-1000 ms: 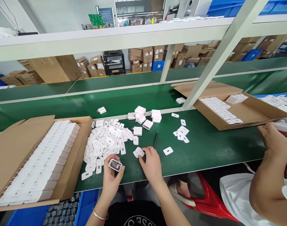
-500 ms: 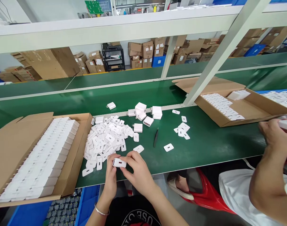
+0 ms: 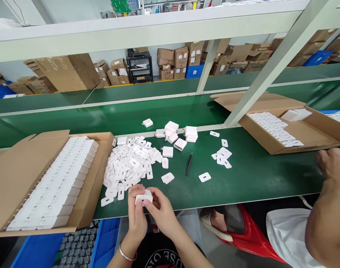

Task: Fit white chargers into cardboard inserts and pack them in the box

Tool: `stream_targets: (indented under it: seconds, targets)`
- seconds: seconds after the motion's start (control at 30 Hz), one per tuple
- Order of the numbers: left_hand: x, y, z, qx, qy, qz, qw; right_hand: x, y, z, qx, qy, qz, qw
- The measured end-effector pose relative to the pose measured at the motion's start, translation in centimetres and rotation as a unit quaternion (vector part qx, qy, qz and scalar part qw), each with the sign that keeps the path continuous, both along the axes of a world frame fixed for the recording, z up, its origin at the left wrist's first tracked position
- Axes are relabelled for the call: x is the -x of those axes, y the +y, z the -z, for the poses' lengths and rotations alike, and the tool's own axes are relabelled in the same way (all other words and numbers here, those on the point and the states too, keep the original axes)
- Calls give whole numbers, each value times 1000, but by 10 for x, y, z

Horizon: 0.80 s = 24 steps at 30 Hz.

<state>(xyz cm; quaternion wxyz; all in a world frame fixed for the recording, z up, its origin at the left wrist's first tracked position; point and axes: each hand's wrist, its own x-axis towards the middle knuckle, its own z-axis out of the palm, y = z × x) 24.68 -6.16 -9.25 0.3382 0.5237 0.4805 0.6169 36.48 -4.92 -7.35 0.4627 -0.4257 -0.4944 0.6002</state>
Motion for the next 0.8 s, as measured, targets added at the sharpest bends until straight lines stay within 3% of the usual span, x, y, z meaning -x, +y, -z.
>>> stream_targets:
  seconds: [0.33, 0.47, 0.7, 0.8]
  targets:
    - [19, 14, -17, 38, 67, 94, 993, -9, 11, -5, -64, 43, 58, 995]
    - [13, 14, -14, 25, 57, 63, 996, -7, 10, 2, -76, 42, 68, 994]
    - [4, 12, -3, 55, 53, 22, 997, -3, 9, 13, -139, -86, 143, 976]
    - [5, 13, -1, 51, 66, 15, 996, -1, 10, 16, -140, -88, 141, 976]
